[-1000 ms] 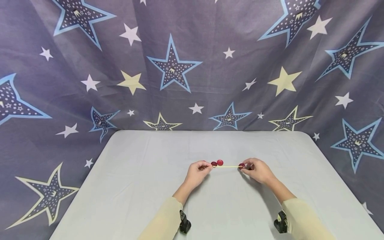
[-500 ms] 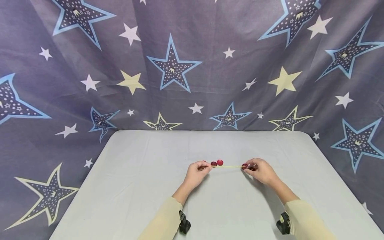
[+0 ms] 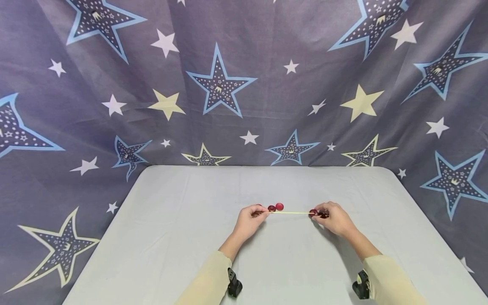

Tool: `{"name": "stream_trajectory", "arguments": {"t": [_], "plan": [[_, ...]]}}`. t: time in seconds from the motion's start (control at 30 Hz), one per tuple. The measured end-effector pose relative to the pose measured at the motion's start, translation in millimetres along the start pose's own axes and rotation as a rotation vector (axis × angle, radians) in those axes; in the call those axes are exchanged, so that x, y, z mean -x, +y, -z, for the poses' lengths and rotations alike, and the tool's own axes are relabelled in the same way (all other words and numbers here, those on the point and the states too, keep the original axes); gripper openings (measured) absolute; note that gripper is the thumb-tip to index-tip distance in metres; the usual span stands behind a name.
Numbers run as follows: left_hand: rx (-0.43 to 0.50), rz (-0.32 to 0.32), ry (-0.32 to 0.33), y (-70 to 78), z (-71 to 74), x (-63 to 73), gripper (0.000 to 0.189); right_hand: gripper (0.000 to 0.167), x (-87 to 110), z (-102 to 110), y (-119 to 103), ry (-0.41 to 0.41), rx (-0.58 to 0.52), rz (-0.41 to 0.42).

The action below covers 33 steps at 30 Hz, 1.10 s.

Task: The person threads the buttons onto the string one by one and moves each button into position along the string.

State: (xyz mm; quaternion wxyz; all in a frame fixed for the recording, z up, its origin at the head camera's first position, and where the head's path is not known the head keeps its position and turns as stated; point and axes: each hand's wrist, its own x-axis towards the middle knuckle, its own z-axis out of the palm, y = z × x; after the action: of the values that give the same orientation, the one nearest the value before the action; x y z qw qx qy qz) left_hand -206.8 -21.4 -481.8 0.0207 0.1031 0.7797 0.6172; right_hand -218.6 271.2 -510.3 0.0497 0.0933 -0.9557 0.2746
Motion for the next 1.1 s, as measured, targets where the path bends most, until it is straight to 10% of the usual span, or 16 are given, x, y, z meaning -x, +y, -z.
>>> {"name": "stream_trajectory", "arguments": {"t": [0.37,0.67,1.1], "plan": [[-0.019,0.035,0.004,-2.3,-1.9,0.8,0.011,0.025,3.1,-2,0,0.021,0.060,0.019],[-0.001,0.030,0.020,-37.8,-7.0,-13.0,0.012,0.025,3.5,-4,0,0.028,0.087,0.021],[0.008,-0.006,0.009,-37.9,-5.5,-12.3,0.013,0.027,2.0,-4,0,-0.009,0.138,0.021]]}}
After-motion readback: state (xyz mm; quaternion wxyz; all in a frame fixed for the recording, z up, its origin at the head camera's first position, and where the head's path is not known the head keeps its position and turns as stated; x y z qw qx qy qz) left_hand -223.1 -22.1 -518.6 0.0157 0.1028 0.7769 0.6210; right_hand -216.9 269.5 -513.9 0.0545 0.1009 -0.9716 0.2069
